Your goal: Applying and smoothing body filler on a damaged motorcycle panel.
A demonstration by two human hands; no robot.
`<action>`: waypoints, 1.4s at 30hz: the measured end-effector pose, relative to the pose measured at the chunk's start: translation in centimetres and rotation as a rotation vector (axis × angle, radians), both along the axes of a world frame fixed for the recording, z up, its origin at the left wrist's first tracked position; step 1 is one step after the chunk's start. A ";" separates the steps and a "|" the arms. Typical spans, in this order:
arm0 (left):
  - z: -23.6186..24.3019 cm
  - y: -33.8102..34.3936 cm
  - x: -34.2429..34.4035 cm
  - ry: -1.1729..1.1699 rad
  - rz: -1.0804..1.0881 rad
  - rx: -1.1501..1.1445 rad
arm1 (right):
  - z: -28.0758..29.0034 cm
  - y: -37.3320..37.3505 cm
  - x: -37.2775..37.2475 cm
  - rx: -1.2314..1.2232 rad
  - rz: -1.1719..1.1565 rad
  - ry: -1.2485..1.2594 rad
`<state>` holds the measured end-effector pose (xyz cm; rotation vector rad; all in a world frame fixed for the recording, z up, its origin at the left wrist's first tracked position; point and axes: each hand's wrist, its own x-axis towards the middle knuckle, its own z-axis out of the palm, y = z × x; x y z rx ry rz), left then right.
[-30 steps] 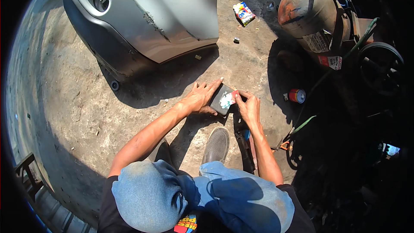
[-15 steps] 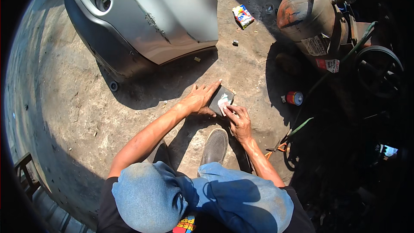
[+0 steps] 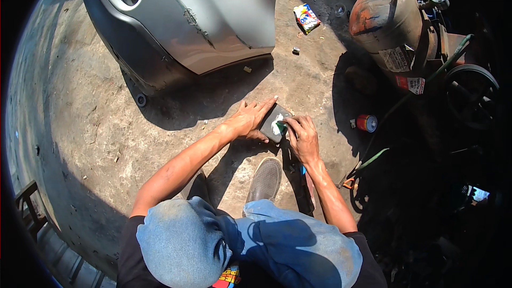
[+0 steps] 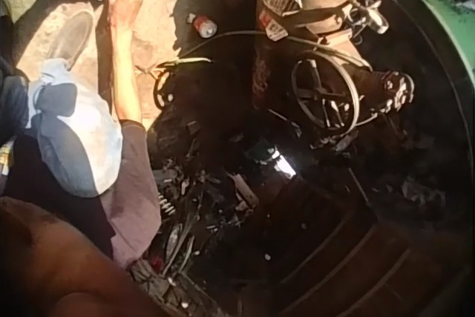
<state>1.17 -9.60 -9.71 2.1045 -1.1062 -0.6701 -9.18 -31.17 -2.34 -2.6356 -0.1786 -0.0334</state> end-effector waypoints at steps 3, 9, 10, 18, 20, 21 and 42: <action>0.3 0.2 0.0 -0.003 -0.010 0.008 | 0.0 0.0 2.1 0.025 -0.130 0.030; -0.3 0.2 -0.2 -0.029 0.013 -0.013 | -0.4 1.7 -0.2 0.036 -0.024 0.052; -0.4 0.2 -0.2 -0.029 0.013 -0.002 | -0.2 1.9 -0.3 0.057 -0.028 0.068; -0.4 0.1 -0.2 -0.025 0.006 -0.007 | -0.4 2.6 -0.5 0.041 -0.105 0.068; -0.4 0.0 -0.1 -0.032 0.001 -0.007 | -0.3 3.0 -1.6 0.054 -0.105 0.039; -0.4 0.1 -0.2 -0.019 0.001 0.006 | 0.0 3.2 -1.3 0.128 -0.177 0.068; -0.2 0.7 -0.1 0.018 -0.002 0.030 | -1.3 0.7 -2.0 0.098 -0.174 -0.119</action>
